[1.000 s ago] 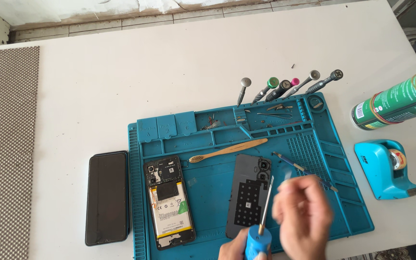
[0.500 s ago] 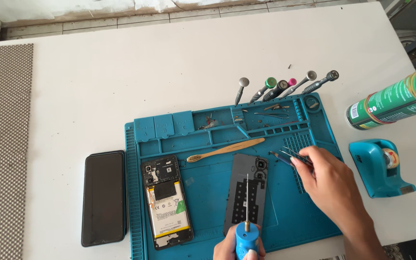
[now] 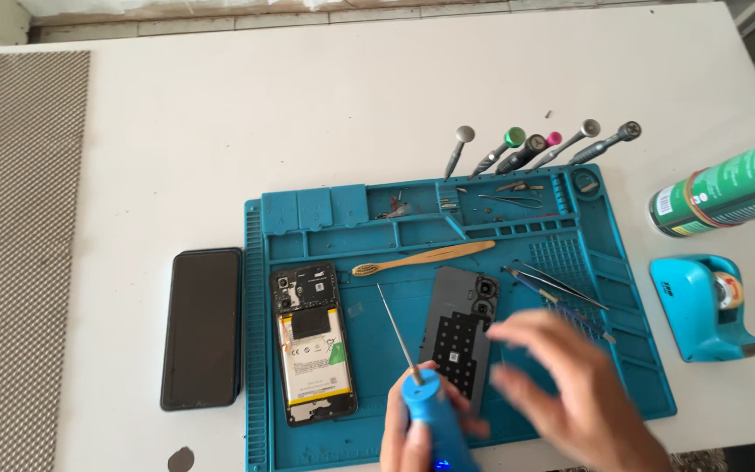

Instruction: The person uses a blue electric screwdriver to remove screws from the back cover of a disassembled smartphone. They then use tweezers to pick up the screws and place them on the work mat.

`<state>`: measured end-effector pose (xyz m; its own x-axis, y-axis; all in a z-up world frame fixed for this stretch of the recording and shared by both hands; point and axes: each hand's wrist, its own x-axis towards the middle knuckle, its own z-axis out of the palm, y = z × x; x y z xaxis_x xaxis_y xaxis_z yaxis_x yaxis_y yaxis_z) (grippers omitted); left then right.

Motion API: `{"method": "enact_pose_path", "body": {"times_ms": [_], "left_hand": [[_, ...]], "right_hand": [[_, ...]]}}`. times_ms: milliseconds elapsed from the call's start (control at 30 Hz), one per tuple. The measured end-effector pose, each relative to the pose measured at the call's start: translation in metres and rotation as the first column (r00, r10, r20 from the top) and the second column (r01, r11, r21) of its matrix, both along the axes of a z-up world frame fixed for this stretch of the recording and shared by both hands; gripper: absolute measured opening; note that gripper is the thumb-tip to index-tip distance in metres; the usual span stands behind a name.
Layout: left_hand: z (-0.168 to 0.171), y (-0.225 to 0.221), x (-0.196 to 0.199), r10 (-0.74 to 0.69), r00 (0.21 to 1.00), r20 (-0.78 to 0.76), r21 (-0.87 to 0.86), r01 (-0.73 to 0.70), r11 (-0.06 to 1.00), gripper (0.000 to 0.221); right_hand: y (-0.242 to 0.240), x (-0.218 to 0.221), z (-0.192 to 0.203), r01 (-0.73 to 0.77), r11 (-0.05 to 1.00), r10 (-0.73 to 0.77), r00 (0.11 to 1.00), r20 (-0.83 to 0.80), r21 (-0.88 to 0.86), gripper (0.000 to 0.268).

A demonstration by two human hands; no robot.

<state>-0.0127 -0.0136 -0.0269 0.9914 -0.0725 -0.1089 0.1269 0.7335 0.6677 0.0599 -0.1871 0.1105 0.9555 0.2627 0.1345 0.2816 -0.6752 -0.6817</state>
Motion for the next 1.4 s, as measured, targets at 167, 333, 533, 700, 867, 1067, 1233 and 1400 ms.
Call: {"method": "enact_pose_path", "body": {"times_ms": [167, 333, 533, 700, 867, 1067, 1233, 1400], "left_hand": [[0.026, -0.019, -0.003, 0.137, 0.958, 0.254, 0.245, -0.201, 0.948, 0.055], [0.053, 0.023, 0.003, -0.126, 0.970, 0.206, 0.780, -0.085, 0.620, 0.057], [0.066, 0.018, 0.028, -0.182, 0.932, 0.312, 0.902, -0.351, -0.250, 0.107], [0.082, 0.017, 0.032, -0.195, 0.981, 0.011, 0.992, -0.036, -0.122, 0.079], [0.085, 0.025, 0.038, -0.216, 0.974, 0.068, 0.998, -0.063, 0.030, 0.078], [0.079, 0.035, 0.031, -0.073, 0.975, 0.212, 0.817, -0.136, 0.561, 0.061], [0.092, 0.037, 0.027, 0.192, 0.980, 0.051, 0.471, -0.193, 0.861, 0.066], [0.093, 0.033, 0.037, 0.285, 0.959, -0.010, 0.322, -0.266, 0.909, 0.050]], "right_hand": [[0.005, -0.031, -0.043, -0.281, 0.886, 0.377, 0.900, -0.219, 0.370, 0.061], [-0.019, -0.066, -0.092, 0.119, 0.898, 0.038, 0.938, -0.345, 0.424, 0.037], [-0.046, -0.021, -0.064, 0.426, 0.858, -0.311, 0.875, -0.372, 0.286, 0.027], [-0.034, -0.005, -0.045, 0.443, 0.777, -0.259, 0.873, -0.414, 0.447, 0.031], [-0.014, 0.000, -0.044, 0.449, 0.859, -0.358, 0.871, -0.335, 0.247, 0.069], [-0.020, 0.001, -0.037, 0.518, 0.853, -0.483, 0.829, -0.283, 0.062, 0.035], [-0.025, -0.010, -0.021, 0.313, 0.909, -0.328, 0.945, 0.007, 0.273, 0.040], [-0.046, -0.022, -0.044, 0.139, 0.798, 0.075, 0.943, -0.325, 0.586, 0.031]]}}
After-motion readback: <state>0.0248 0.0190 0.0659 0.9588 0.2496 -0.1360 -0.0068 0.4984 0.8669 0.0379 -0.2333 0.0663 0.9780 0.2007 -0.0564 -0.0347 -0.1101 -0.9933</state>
